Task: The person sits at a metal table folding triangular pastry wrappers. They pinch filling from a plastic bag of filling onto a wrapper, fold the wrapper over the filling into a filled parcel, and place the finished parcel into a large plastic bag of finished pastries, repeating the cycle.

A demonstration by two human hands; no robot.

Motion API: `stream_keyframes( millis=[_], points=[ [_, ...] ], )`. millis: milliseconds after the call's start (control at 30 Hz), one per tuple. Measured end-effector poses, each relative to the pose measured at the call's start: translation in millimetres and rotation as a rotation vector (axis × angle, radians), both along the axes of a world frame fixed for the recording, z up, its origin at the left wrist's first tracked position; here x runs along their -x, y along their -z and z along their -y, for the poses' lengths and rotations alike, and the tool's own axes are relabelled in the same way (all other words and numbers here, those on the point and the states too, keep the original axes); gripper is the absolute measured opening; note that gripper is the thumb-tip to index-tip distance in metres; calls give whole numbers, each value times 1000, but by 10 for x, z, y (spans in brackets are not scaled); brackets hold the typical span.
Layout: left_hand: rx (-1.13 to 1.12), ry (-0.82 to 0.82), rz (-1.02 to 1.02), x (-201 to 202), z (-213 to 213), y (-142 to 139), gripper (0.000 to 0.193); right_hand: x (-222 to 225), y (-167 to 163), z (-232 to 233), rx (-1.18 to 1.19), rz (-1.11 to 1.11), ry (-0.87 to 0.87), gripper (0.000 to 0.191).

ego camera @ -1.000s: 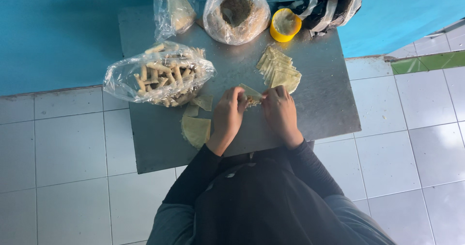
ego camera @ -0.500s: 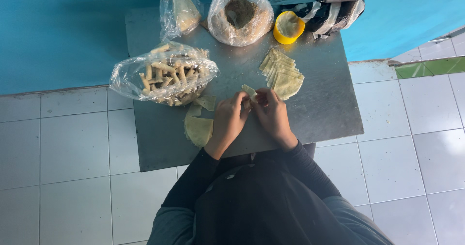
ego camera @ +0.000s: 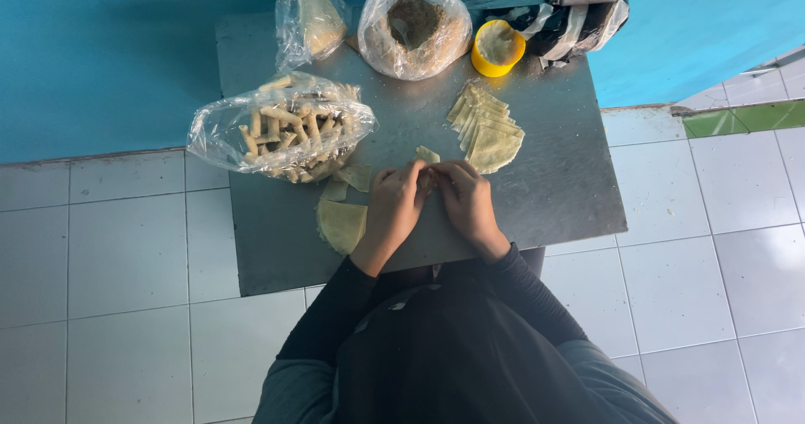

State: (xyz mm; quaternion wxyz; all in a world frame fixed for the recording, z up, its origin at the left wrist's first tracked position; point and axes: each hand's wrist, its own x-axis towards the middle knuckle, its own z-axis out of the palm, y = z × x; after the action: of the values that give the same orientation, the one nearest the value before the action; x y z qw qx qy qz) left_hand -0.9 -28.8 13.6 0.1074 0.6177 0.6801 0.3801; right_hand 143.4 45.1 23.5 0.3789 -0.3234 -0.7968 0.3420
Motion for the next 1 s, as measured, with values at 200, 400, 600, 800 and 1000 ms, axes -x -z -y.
stream_keyframes(
  millis=[200, 400, 600, 800, 1000],
  points=[
    [-76, 37, 101, 65, 24, -4, 41, -4, 32, -2, -124, 142, -34, 24],
    [-109, 52, -179, 132, 18, 45, 21, -51, -54, -143, -197, 213, -190, 33],
    [-68, -27, -162, 126, -60, 57, 12, -75, -77, -311, -138, 222, -312, 32],
    [-127, 19, -211, 176, -84, -42, 23, 41, -62, -458, -96, 295, -331, 17],
    [-41, -82, -114, 153, -164, -9, 9, 30, -138, -546, -47, 294, -467, 25]
  ],
)
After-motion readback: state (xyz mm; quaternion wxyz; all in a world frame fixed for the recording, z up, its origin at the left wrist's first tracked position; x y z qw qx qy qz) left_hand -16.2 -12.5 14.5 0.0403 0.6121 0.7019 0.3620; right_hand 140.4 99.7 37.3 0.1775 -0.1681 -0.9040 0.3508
